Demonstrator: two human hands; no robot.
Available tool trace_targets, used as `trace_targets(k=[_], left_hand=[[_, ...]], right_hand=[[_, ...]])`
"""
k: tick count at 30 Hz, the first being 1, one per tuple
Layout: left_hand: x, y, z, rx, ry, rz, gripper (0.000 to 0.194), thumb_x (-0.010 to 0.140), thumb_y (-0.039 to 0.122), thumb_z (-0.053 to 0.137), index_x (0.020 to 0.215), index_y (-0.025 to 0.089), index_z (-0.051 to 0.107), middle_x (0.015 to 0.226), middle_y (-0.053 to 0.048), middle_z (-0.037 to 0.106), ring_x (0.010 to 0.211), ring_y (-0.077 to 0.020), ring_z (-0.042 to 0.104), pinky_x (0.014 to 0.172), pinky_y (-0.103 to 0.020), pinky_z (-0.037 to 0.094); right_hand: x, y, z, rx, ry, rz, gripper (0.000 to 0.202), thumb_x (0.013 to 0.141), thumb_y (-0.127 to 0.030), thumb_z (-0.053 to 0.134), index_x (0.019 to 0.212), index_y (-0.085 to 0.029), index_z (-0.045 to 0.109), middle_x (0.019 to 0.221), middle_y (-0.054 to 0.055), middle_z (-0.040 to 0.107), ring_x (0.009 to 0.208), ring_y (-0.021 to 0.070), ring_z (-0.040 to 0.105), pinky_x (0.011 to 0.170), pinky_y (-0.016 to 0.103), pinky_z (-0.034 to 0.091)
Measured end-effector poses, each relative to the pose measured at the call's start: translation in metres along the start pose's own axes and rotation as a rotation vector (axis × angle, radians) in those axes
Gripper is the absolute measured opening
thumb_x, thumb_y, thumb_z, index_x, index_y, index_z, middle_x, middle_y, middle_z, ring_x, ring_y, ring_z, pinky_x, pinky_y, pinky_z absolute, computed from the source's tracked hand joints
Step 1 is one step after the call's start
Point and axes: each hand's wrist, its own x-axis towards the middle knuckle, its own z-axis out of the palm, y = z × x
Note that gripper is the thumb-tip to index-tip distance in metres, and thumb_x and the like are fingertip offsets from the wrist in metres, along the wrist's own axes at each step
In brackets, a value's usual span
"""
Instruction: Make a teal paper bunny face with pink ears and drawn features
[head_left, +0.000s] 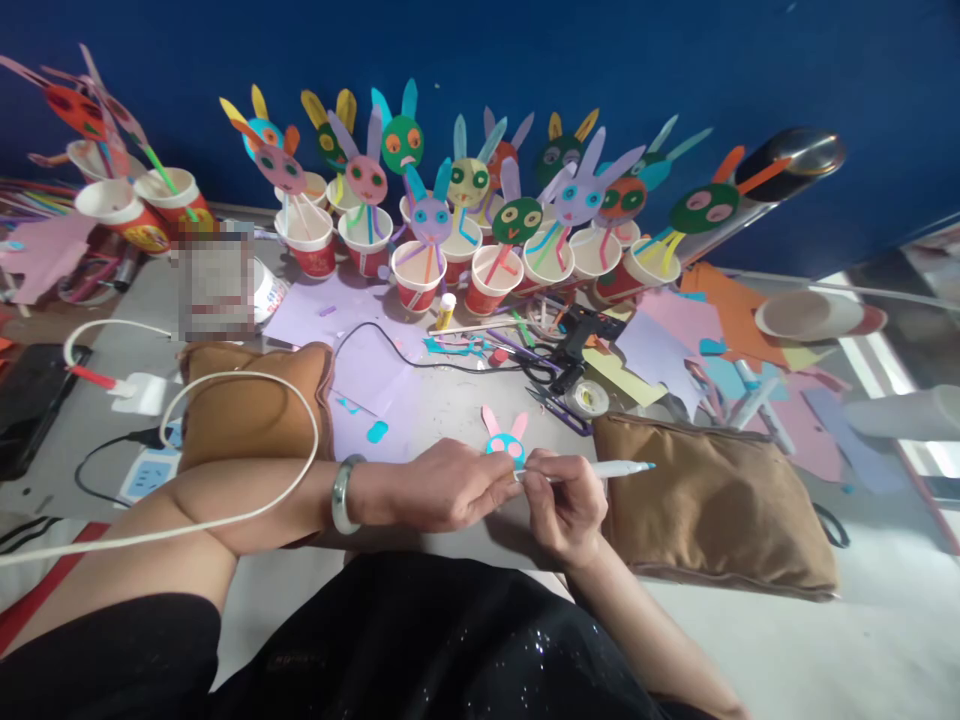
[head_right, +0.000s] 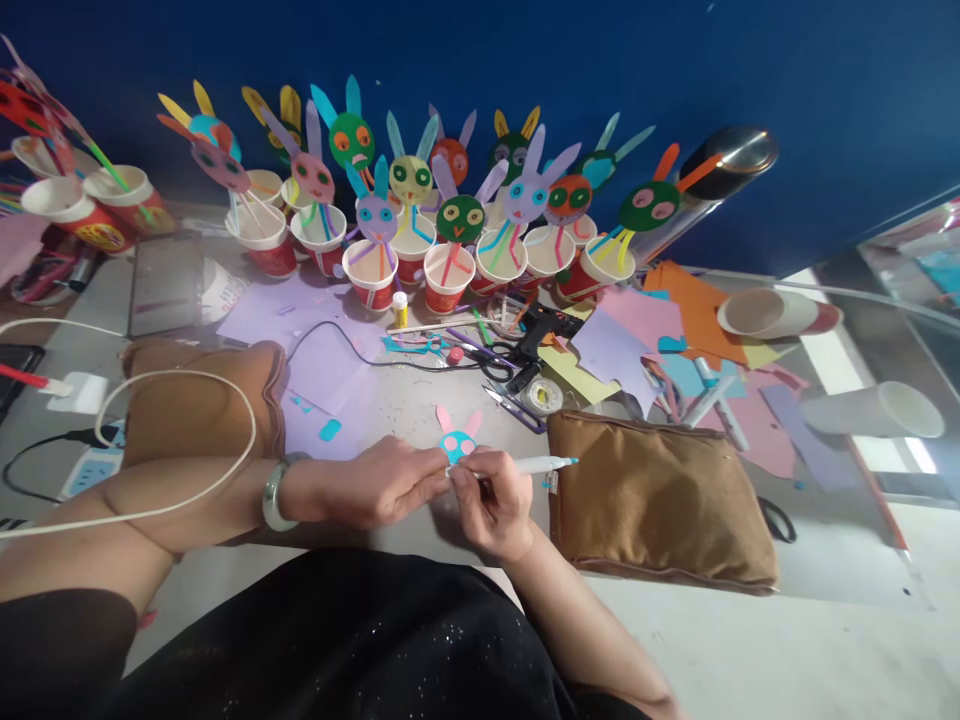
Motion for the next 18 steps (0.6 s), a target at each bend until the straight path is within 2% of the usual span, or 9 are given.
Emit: trace_targets(k=[4,7,10,12,14,18], left_hand=[[0.0026,0.0022,-0.0008,-0.47,-0.039,-0.01,0.039,0.107,0.047,0.033,0.08,0.021,0.044,0.065,0.004,0.044,0.058,-0.0106,0.038,0.058,-0.028,0.031],[0.0059,0.0015,-0.0006,-0.858,-0.186,-0.088,0.052,0.104,0.064,0.034,0.072,0.023,0.037,0.06,0.008,0.034,0.052,-0.0085,0.031,0.052,-0.026,0.029],[0.0088,0.0004,-0.0011,-1.133,-0.329,-0.193,0.059,0.095,0.077,0.045,0.071,0.024,0.035,0.056,0.012,0.024,0.046,-0.0058,0.02,0.045,-0.024,0.019],[0.0099,0.0003,-0.0022,-1.174,-0.353,-0.214,0.062,0.091,0.08,0.049,0.07,0.024,0.036,0.054,0.013,0.024,0.045,-0.0052,0.018,0.045,-0.023,0.017],[0.0102,0.001,-0.0039,-1.106,-0.327,-0.197,0.064,0.092,0.082,0.045,0.069,0.024,0.037,0.054,0.011,0.027,0.046,-0.0058,0.021,0.046,-0.024,0.02],[0.0077,0.0016,-0.0065,-0.711,-0.169,-0.087,0.061,0.101,0.072,0.034,0.068,0.022,0.041,0.061,0.006,0.039,0.056,-0.0093,0.035,0.056,-0.028,0.03]], right_hand=[[-0.0011,0.0029,-0.0011,0.065,-0.041,0.001,0.015,0.094,-0.011,0.056,0.098,-0.025,0.055,0.068,-0.003,0.056,0.057,0.0137,0.058,0.051,0.027,0.046],[-0.0028,0.0045,-0.0018,0.082,-0.041,-0.003,0.015,0.094,-0.011,0.056,0.1,-0.024,0.057,0.071,-0.002,0.059,0.058,0.0143,0.058,0.054,0.029,0.049],[-0.004,0.0055,-0.0011,0.077,-0.03,-0.027,0.017,0.093,-0.01,0.056,0.104,-0.023,0.059,0.073,0.0,0.061,0.061,0.0151,0.06,0.058,0.03,0.052],[-0.0034,0.0057,0.0,0.086,-0.031,-0.055,0.019,0.093,-0.009,0.055,0.107,-0.023,0.059,0.073,0.0,0.059,0.061,0.0152,0.06,0.058,0.029,0.053],[-0.0019,0.0054,0.001,0.107,-0.042,-0.09,0.02,0.094,-0.009,0.054,0.108,-0.023,0.058,0.07,-0.002,0.056,0.058,0.0142,0.056,0.055,0.028,0.05],[0.0008,0.0032,0.0019,0.1,-0.07,-0.112,0.018,0.096,-0.01,0.051,0.105,-0.025,0.056,0.068,-0.003,0.054,0.054,0.0144,0.053,0.054,0.029,0.049]])
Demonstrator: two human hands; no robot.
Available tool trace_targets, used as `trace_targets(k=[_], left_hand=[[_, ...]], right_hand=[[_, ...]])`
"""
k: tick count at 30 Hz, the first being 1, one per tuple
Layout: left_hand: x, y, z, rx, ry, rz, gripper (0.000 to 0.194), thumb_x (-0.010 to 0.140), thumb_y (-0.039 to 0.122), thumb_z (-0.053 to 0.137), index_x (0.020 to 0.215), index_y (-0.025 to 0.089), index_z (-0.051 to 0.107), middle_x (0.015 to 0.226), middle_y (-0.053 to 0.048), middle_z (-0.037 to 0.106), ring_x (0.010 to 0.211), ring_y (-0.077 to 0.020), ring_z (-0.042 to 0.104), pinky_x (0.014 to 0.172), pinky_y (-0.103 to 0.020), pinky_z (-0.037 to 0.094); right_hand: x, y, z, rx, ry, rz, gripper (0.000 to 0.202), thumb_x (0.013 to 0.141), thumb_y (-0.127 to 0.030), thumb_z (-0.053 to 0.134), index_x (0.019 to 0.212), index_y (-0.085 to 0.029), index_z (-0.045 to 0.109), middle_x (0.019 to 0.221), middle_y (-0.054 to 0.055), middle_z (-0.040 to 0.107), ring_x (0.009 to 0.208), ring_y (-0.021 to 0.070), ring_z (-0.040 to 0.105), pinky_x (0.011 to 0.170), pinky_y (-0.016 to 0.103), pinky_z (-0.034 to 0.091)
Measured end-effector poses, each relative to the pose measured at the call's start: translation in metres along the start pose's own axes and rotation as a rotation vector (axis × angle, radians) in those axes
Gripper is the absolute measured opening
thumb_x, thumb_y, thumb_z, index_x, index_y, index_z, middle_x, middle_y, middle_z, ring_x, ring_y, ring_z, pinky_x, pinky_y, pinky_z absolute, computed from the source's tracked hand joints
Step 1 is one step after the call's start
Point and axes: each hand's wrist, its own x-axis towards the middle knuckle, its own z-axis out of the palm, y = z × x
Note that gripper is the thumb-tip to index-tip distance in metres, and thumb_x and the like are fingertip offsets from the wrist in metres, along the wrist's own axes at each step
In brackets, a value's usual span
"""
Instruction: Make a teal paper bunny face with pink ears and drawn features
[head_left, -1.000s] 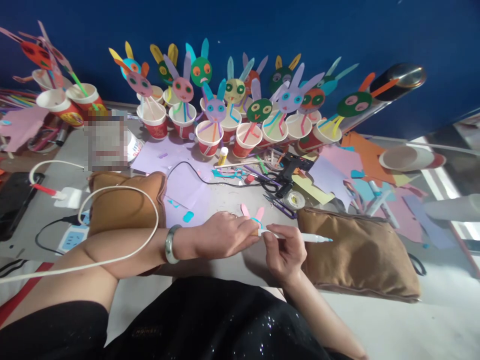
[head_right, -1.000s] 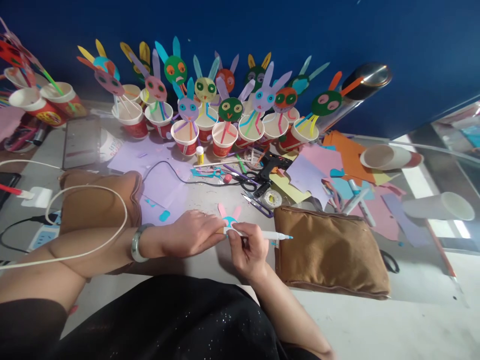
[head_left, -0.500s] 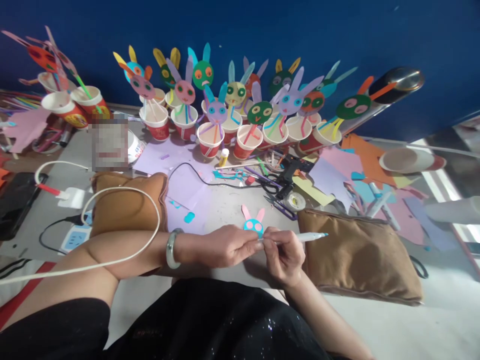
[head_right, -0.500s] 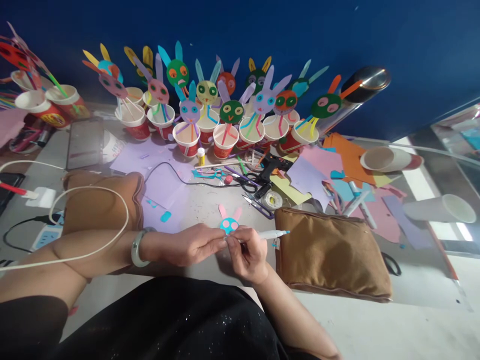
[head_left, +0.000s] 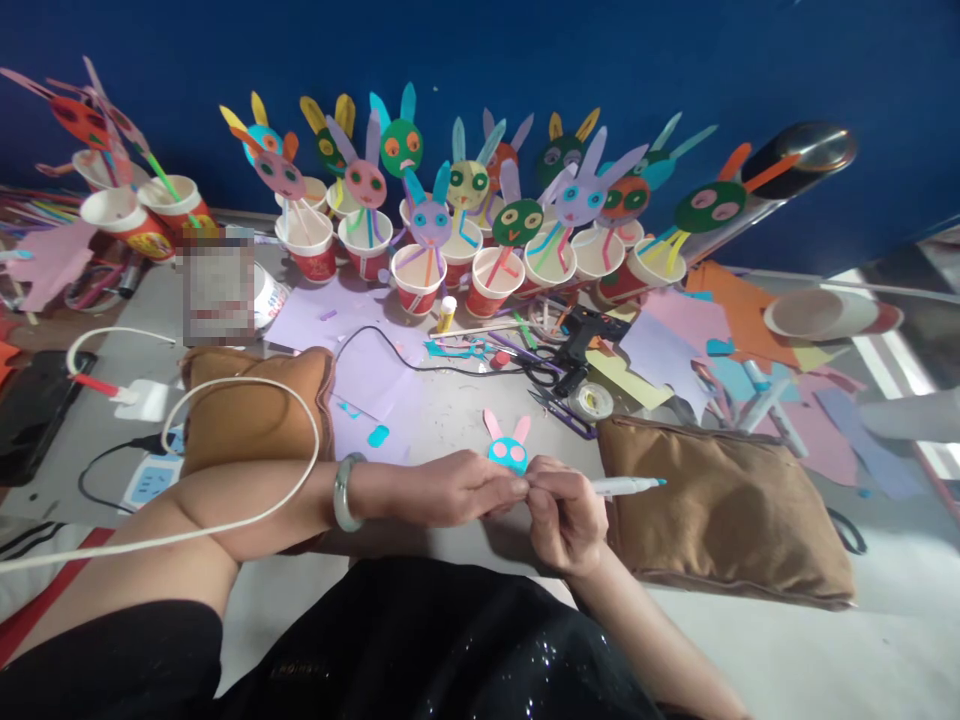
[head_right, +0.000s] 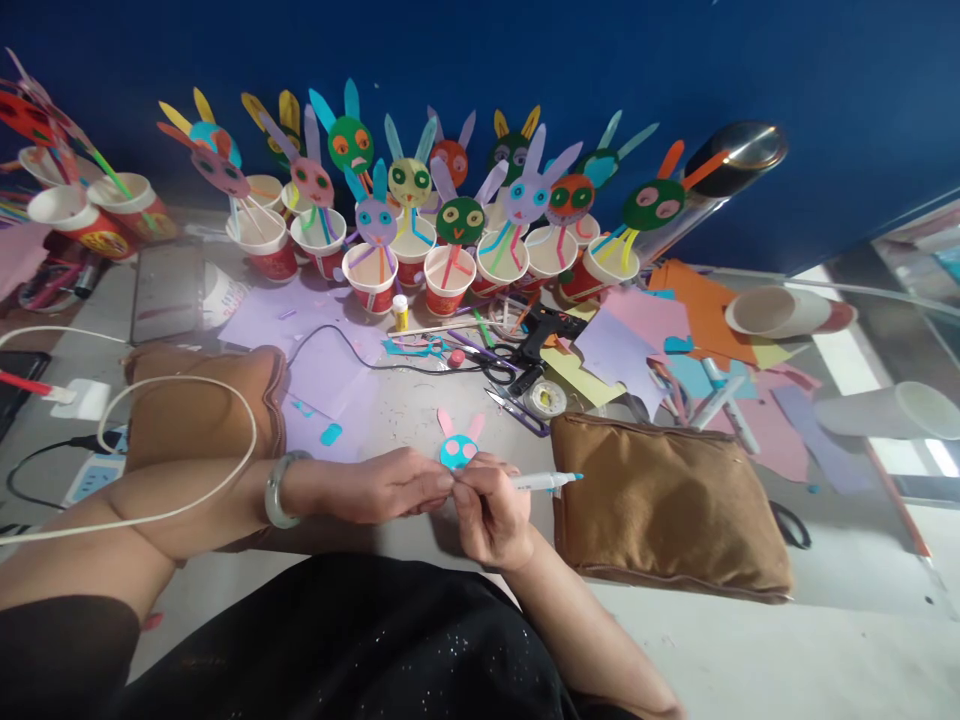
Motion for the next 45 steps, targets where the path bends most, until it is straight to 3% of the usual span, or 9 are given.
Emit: trace_targets(k=[5,8,10,13,17,21,25,30,45], left_hand=[[-0.006,-0.007,-0.002,0.341,0.158,0.117,0.053,0.109,0.05,0.022,0.076,0.02,0.051,0.071,0.002,0.053,0.067,-0.0119,0.048,0.069,-0.029,0.039],[-0.008,-0.012,-0.002,0.497,0.194,0.175,0.061,0.109,0.052,0.015,0.09,0.019,0.063,0.081,-0.002,0.066,0.072,-0.0134,0.057,0.069,-0.028,0.041],[-0.009,-0.013,0.001,0.692,0.175,0.148,0.057,0.109,0.055,0.025,0.088,0.019,0.064,0.078,-0.001,0.068,0.068,-0.014,0.058,0.064,-0.028,0.039],[-0.009,-0.015,0.011,1.084,0.084,0.133,0.039,0.108,0.043,0.041,0.091,0.02,0.067,0.076,-0.003,0.069,0.066,-0.0161,0.062,0.06,-0.029,0.036],[-0.014,-0.017,0.024,1.452,0.113,0.211,0.024,0.105,0.025,0.048,0.096,0.016,0.067,0.086,-0.006,0.07,0.061,-0.0157,0.062,0.056,-0.03,0.037],[-0.017,-0.013,0.029,1.593,0.18,0.239,0.022,0.104,0.022,0.049,0.102,0.014,0.07,0.091,-0.007,0.072,0.059,-0.0168,0.064,0.053,-0.032,0.041],[-0.014,-0.011,0.03,1.648,0.138,0.074,0.04,0.105,0.026,0.049,0.138,0.008,0.062,0.137,-0.019,0.068,0.063,-0.0179,0.068,0.054,-0.035,0.049],[-0.011,-0.015,0.028,1.6,0.037,-0.094,0.055,0.106,0.036,0.05,0.153,0.009,0.051,0.162,-0.025,0.046,0.074,-0.0212,0.072,0.061,-0.036,0.054],[-0.013,-0.04,0.02,1.497,0.077,-0.058,0.055,0.107,0.035,0.044,0.159,0.016,0.044,0.165,-0.02,0.044,0.082,-0.0195,0.07,0.065,-0.034,0.05]], right_hand=[[-0.001,0.002,0.003,-0.07,0.04,0.052,0.01,0.099,-0.017,0.051,0.102,-0.026,0.054,0.066,-0.004,0.052,0.051,0.0127,0.05,0.049,0.027,0.044],[-0.001,0.009,0.004,-0.14,0.259,0.038,0.017,0.102,-0.043,0.052,0.108,-0.027,0.048,0.071,-0.004,0.05,0.053,0.0132,0.052,0.049,0.029,0.045],[0.002,0.013,0.002,-0.128,0.399,0.046,0.036,0.1,-0.061,0.049,0.112,-0.028,0.04,0.069,-0.006,0.046,0.049,0.0132,0.049,0.049,0.031,0.045],[0.009,0.01,-0.004,-0.129,0.44,0.071,0.04,0.094,-0.054,0.063,0.107,-0.03,0.033,0.071,-0.006,0.055,0.052,0.0141,0.056,0.05,0.03,0.046],[0.009,-0.001,-0.013,-0.274,0.386,0.118,0.034,0.095,-0.026,0.065,0.091,-0.029,0.032,0.066,-0.009,0.059,0.052,0.0123,0.06,0.054,0.028,0.046],[-0.007,-0.001,-0.025,-0.448,0.11,-0.026,0.032,0.088,-0.018,0.069,0.089,-0.028,0.039,0.071,-0.006,0.069,0.054,0.0135,0.063,0.061,0.034,0.049],[-0.026,0.008,-0.034,-0.521,-0.1,-0.099,0.024,0.089,-0.024,0.07,0.094,-0.028,0.046,0.09,0.0,0.077,0.076,0.0191,0.073,0.074,0.039,0.051],[-0.033,0.018,-0.032,-0.503,-0.194,-0.068,0.022,0.092,-0.03,0.069,0.105,-0.028,0.051,0.11,0.004,0.079,0.099,0.0237,0.074,0.089,0.044,0.048],[-0.03,0.019,-0.028,-0.51,-0.31,-0.057,0.015,0.093,-0.029,0.069,0.104,-0.024,0.059,0.11,0.005,0.078,0.103,0.0222,0.071,0.094,0.042,0.044]])
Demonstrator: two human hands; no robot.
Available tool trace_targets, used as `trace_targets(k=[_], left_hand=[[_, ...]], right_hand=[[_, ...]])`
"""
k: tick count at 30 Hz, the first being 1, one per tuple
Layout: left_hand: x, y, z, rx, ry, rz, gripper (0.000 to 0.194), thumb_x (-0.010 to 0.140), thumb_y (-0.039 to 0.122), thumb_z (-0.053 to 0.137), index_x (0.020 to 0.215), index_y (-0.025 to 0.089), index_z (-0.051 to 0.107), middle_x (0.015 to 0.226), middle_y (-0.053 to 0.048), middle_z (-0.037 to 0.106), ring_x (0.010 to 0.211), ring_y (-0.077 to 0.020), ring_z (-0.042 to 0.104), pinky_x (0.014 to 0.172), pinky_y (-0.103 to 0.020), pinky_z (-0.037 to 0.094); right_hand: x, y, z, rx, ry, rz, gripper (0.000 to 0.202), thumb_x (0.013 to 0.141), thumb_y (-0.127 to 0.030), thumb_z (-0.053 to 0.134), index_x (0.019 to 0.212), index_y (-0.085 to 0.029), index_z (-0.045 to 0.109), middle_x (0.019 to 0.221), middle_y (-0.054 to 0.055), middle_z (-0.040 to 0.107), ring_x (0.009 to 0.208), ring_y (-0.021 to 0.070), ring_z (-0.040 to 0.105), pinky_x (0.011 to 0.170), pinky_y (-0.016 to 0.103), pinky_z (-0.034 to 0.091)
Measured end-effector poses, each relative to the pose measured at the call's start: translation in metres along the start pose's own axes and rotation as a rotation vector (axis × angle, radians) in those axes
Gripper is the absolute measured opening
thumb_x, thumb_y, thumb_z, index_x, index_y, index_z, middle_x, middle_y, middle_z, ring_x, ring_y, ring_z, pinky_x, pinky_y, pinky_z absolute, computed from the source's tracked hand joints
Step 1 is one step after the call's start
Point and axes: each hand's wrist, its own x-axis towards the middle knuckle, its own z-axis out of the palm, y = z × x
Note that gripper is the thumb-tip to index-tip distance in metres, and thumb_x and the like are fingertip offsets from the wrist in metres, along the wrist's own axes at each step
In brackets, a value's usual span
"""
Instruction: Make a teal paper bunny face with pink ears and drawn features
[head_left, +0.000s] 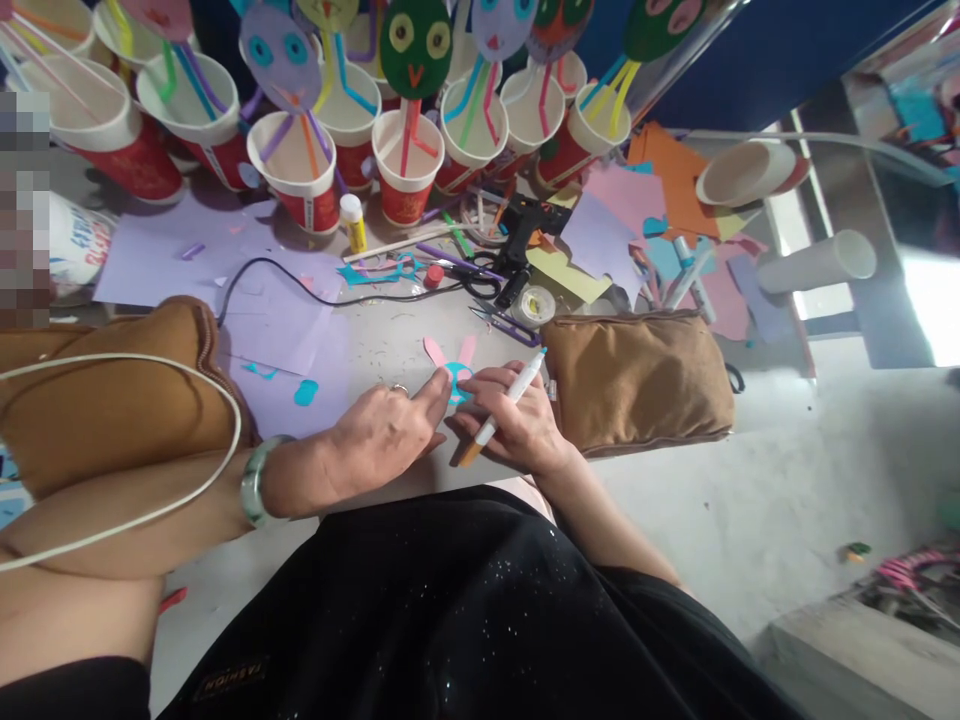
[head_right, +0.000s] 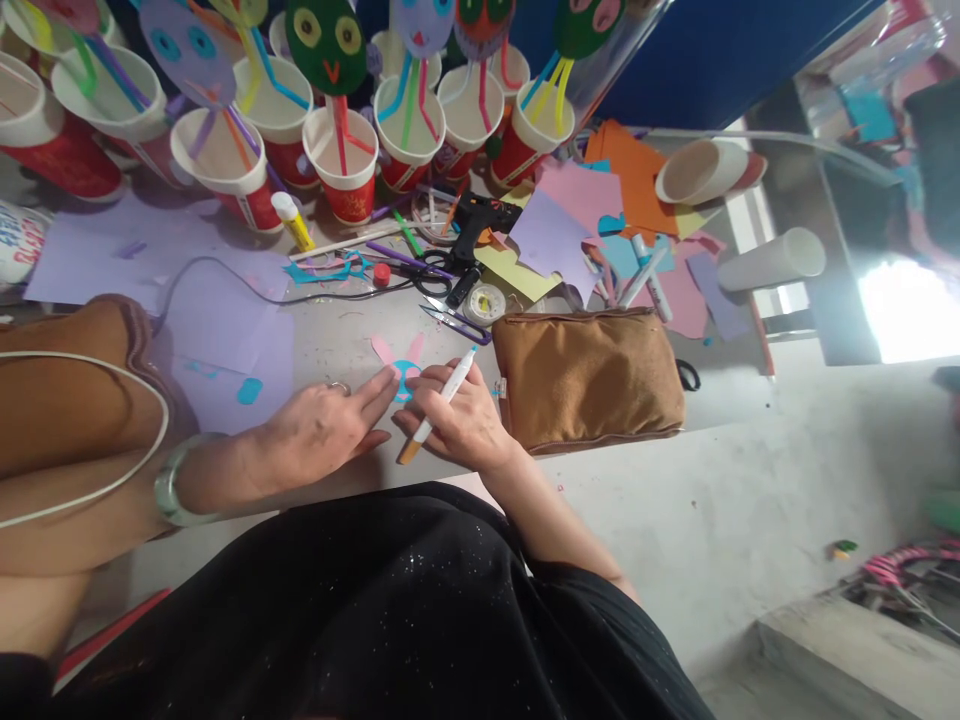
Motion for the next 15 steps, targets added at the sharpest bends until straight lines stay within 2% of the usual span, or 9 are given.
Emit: trace_targets(k=[2,6,12,15], left_hand=[[0.0009,0.0002,-0.0003,0.018,-0.005,0.006,0.055,0.107,0.036,0.043,0.158,0.016,0.045,0.165,-0.02,0.044,0.081,-0.019,0.07,0.064,-0.033,0.05],[0.0033,0.001,-0.0018,0.07,0.005,0.024,0.057,0.106,0.037,0.046,0.155,0.008,0.048,0.163,-0.022,0.045,0.074,-0.0186,0.069,0.059,-0.035,0.049],[0.0047,0.0025,-0.0068,0.086,0.03,0.027,0.055,0.105,0.032,0.048,0.152,0.003,0.05,0.159,-0.023,0.05,0.074,-0.0185,0.07,0.059,-0.034,0.05],[0.005,0.0029,-0.0076,0.071,0.03,0.02,0.054,0.105,0.031,0.048,0.152,0.004,0.05,0.158,-0.023,0.051,0.074,-0.0185,0.07,0.059,-0.034,0.05]], right_hand=[[0.0013,0.0002,-0.0002,0.006,0.014,-0.01,0.017,0.094,-0.029,0.068,0.107,-0.024,0.059,0.112,0.006,0.078,0.103,0.0224,0.072,0.093,0.042,0.045],[0.0035,0.0003,-0.0002,0.006,-0.012,0.014,0.022,0.095,-0.028,0.068,0.114,-0.024,0.058,0.11,0.006,0.079,0.102,0.0218,0.073,0.095,0.041,0.046],[0.0027,0.0021,0.0014,-0.011,-0.004,0.011,0.019,0.094,-0.027,0.067,0.111,-0.023,0.059,0.108,0.006,0.079,0.099,0.0223,0.074,0.093,0.042,0.047],[0.0024,0.0019,0.0019,-0.027,-0.013,0.026,0.018,0.095,-0.028,0.065,0.111,-0.023,0.06,0.108,0.006,0.079,0.098,0.0212,0.074,0.092,0.041,0.047]])
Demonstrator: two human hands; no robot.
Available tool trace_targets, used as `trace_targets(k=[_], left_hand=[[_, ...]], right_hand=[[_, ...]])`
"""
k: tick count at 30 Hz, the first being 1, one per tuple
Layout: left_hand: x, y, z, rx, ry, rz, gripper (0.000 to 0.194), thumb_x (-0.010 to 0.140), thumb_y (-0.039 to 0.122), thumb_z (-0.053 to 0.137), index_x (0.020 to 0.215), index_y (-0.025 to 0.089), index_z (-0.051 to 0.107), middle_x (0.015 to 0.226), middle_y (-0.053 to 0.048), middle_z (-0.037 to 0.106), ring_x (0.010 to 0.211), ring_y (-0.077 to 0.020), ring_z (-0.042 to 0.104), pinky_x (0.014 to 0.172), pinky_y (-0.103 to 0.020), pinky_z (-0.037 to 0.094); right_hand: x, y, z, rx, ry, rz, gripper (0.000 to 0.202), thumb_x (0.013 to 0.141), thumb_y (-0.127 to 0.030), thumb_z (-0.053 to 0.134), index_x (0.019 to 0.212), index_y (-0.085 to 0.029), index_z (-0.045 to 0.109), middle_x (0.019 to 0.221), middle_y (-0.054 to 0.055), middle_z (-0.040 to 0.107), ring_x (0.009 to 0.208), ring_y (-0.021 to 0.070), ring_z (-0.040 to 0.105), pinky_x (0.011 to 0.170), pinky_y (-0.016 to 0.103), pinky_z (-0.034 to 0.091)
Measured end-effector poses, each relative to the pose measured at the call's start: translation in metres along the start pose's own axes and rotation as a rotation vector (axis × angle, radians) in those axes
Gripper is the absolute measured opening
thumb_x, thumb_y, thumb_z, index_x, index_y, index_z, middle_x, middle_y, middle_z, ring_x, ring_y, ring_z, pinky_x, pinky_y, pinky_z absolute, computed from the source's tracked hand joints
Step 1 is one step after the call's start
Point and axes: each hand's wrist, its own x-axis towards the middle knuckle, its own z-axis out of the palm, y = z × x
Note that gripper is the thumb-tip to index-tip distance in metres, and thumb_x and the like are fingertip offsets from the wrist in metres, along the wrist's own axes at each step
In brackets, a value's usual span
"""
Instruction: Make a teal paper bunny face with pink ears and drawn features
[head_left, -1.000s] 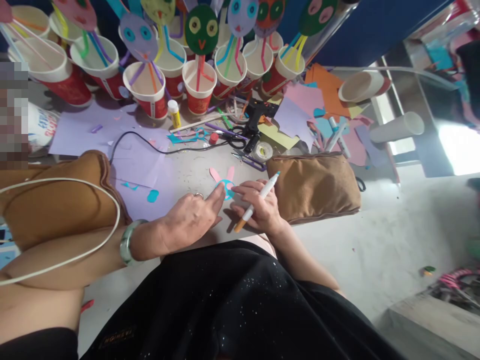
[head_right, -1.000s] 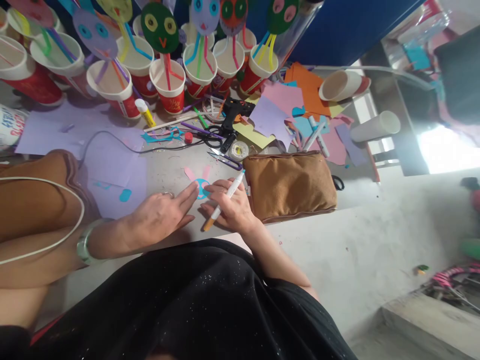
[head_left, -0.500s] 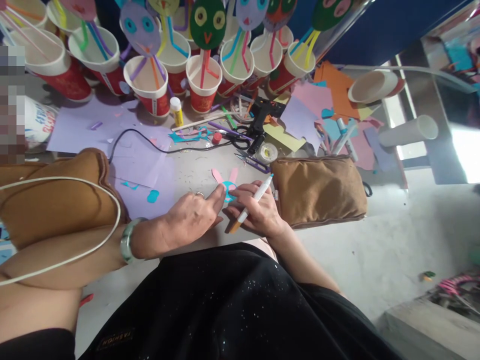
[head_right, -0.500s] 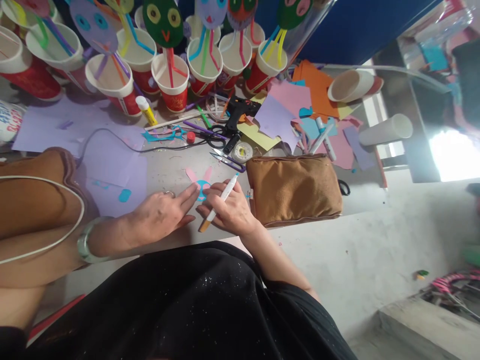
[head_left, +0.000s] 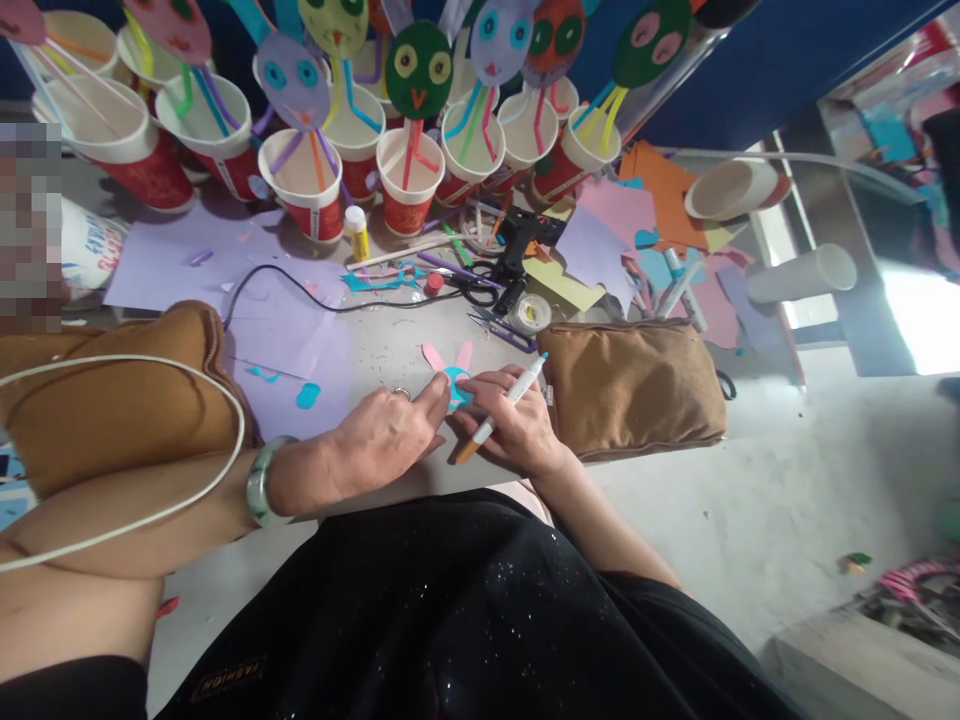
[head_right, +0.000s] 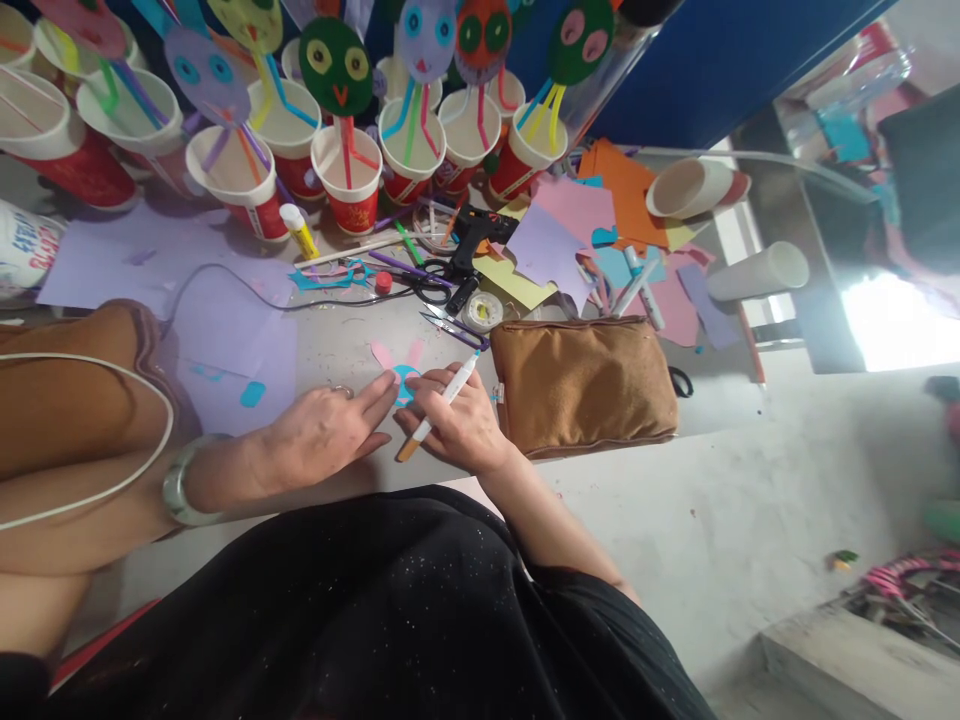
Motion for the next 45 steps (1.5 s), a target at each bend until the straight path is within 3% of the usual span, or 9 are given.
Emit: trace_targets(k=[12,18,26,45], left_hand=[[0.003,0.003,0.007,0.002,0.033,-0.008,0.056,0.105,0.036,0.053,0.152,0.006,0.049,0.156,-0.023,0.053,0.072,-0.0174,0.07,0.058,-0.034,0.052],[0.006,0.004,-0.002,0.018,0.026,-0.008,0.052,0.106,0.039,0.051,0.146,0.006,0.056,0.151,-0.022,0.056,0.075,-0.0178,0.072,0.06,-0.033,0.055],[0.006,0.001,-0.012,-0.023,0.028,0.002,0.051,0.106,0.038,0.047,0.142,0.002,0.056,0.145,-0.022,0.058,0.074,-0.0171,0.072,0.057,-0.033,0.055],[0.005,-0.002,-0.008,-0.062,0.112,0.017,0.039,0.104,0.037,0.051,0.126,0.006,0.059,0.13,-0.02,0.064,0.067,-0.0153,0.069,0.047,-0.031,0.047]], right_hand=[[0.004,-0.002,-0.003,0.015,0.033,-0.051,0.02,0.093,-0.02,0.068,0.11,-0.018,0.059,0.106,0.01,0.079,0.096,0.0223,0.075,0.088,0.04,0.052],[0.005,-0.004,-0.007,0.005,0.036,-0.06,0.013,0.093,-0.017,0.066,0.104,-0.019,0.06,0.106,0.01,0.079,0.097,0.0224,0.075,0.091,0.041,0.052],[0.002,0.001,-0.003,0.032,0.048,-0.079,0.026,0.091,-0.014,0.068,0.116,-0.016,0.062,0.106,0.012,0.076,0.099,0.0239,0.074,0.089,0.042,0.055],[0.003,0.0,-0.003,0.061,0.048,-0.1,0.018,0.091,-0.013,0.068,0.108,-0.018,0.062,0.112,0.014,0.076,0.105,0.0265,0.074,0.089,0.043,0.058]])
